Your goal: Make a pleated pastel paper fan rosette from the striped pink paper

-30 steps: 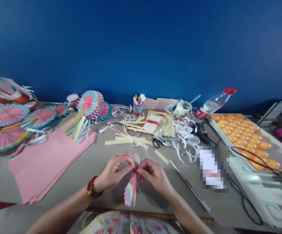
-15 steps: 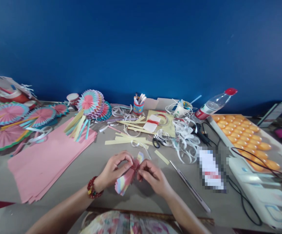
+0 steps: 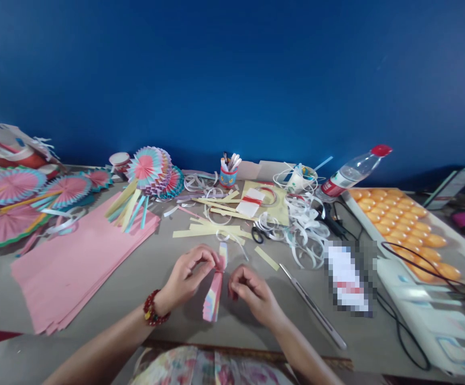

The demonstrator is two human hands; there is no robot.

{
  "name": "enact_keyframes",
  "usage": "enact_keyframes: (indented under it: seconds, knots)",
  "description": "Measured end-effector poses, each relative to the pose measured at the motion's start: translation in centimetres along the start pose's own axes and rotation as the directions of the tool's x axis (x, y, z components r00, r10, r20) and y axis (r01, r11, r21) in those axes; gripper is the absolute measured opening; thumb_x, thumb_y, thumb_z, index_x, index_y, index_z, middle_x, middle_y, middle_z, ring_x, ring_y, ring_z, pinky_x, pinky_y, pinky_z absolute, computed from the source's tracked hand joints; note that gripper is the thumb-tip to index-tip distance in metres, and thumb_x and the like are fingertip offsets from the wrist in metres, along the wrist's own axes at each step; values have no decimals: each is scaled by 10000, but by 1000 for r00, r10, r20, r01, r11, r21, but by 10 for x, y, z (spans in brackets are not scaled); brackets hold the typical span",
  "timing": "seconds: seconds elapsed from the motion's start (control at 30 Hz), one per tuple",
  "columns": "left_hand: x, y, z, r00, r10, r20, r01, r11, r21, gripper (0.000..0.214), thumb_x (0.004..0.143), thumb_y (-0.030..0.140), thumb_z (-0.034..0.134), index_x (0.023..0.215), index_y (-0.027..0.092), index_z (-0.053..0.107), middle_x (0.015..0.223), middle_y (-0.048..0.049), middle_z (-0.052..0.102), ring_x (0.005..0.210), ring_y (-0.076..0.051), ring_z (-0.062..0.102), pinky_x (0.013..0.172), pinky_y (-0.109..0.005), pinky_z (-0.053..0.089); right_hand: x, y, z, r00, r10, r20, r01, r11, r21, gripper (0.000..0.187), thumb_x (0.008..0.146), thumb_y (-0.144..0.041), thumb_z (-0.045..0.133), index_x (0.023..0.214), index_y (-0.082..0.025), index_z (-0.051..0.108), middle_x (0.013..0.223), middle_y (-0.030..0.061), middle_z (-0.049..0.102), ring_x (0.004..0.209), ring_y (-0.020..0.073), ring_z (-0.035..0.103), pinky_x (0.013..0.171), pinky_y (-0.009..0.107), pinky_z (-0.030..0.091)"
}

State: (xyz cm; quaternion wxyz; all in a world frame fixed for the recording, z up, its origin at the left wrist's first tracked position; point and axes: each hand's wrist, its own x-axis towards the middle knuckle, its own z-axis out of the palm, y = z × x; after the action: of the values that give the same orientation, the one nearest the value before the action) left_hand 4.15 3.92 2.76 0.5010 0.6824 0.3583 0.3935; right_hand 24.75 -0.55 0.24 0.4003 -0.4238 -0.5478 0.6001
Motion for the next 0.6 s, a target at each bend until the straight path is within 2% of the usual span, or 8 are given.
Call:
enact_keyframes:
  seconds: [0.33, 0.6]
  knots:
    - [-1, 2, 0, 996, 59, -71, -47, 986, 157, 139, 945, 194, 488, 847, 186, 586, 897, -47, 653, 846, -161, 617, 799, -275, 456, -4, 6, -1, 999, 1, -36, -4, 995, -97, 166, 887, -265, 496, 734, -201, 496, 650, -23, 507, 606, 124, 442, 582, 248, 351]
    - [-4, 0, 3, 994, 65, -90, -47, 981, 190, 142, 947, 193, 474, 846, 191, 574, 881, -42, 642, 837, -159, 608, 795, -276, 449, -7, 12, 2, 996, -23, -87, 13, 993, -118, 180, 879, -237, 469, 701, -208, 458, 632, -33, 477, 603, 124, 440, 592, 252, 345]
